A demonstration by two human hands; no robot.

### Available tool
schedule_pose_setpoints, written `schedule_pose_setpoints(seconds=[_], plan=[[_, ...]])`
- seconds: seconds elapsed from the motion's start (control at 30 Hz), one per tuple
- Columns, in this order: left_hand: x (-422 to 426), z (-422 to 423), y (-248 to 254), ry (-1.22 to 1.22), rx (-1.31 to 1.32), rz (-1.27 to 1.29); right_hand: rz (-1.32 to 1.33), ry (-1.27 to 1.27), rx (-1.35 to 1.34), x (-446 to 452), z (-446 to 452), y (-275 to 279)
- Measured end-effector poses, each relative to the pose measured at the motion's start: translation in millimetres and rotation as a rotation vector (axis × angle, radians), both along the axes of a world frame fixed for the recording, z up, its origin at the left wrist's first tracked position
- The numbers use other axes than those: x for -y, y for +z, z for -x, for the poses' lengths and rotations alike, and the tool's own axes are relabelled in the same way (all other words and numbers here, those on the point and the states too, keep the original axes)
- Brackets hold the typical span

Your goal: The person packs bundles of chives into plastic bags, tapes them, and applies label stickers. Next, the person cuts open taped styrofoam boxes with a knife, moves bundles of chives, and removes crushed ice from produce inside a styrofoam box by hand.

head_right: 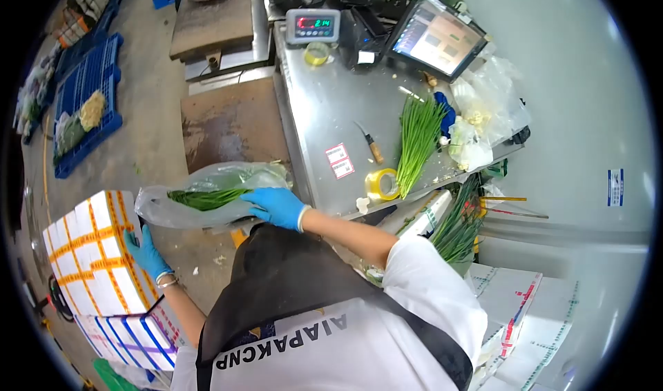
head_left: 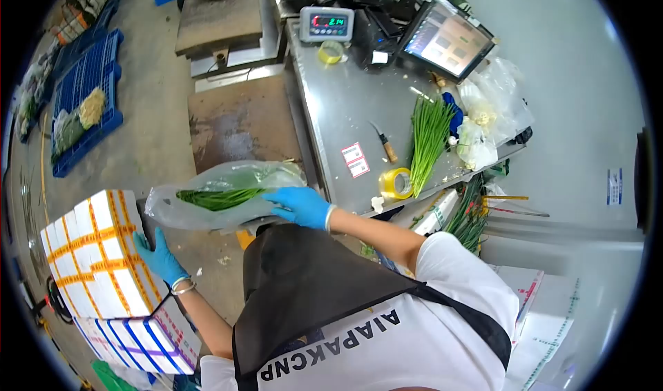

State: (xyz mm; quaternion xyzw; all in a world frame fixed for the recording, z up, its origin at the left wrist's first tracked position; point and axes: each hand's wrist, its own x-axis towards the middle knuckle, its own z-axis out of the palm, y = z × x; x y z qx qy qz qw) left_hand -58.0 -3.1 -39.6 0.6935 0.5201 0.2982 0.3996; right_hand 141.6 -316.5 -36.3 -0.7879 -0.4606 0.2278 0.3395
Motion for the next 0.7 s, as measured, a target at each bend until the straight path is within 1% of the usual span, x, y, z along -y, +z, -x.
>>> schedule_pose_setpoints(seconds=[0.03, 0.1, 0.13, 0.23, 0.33, 0.43, 0.5, 0.53, 0.57, 0.6, 0.63, 0.67, 0.7], plan=[[2, -6, 7, -0.003, -0.005, -0.022, 0.058, -0.056, -0.045, 11, 1, 7], [9, -14, 20, -0.004, -0.027, -0.063, 0.034, -0.18, -0.046, 32, 5, 4], [7, -16, 18, -0.019, -0.02, -0.156, 0.021, -0.242, -0.053, 39, 7, 1], [16, -35, 39, -0.001, -0.148, -0.228, 0.046, -0.47, -0.169, 45, 14, -2], [26, -60, 38, -0.106, -0.077, -0.435, -0.111, -0.544, 0.162, 18, 17, -9], [51, -97, 52, -0.118, -0.239, -0.689, -0.044, -0.457, 0.298, -19, 13, -8], [56, -103, 56, -0.106, -0.291, -0.757, -0.056, -0.37, 0.381, -21, 6, -4], [56, -103, 58, -0.115, -0.323, -0.793, -0.057, -0.368, 0.412, -19, 3, -5], [58, -104, 58, -0.135, -0.351, -0.831, -0.154, -0.434, 0.382, -4, -11, -15], [50, -93, 46, -0.158, -0.282, -0.852, -0.245, -0.502, 0.356, 22, -25, -27], [38, -76, 31, -0.186, -0.253, -0.808, -0.244, -0.696, 0.231, 54, -39, -24], [31, -63, 21, -0.195, -0.221, -0.758, -0.097, -0.959, 0.372, 92, -50, -37], [42, -54, 29, -0.173, -0.275, -0.833, -0.075, -1.156, 0.138, 148, -68, -62]])
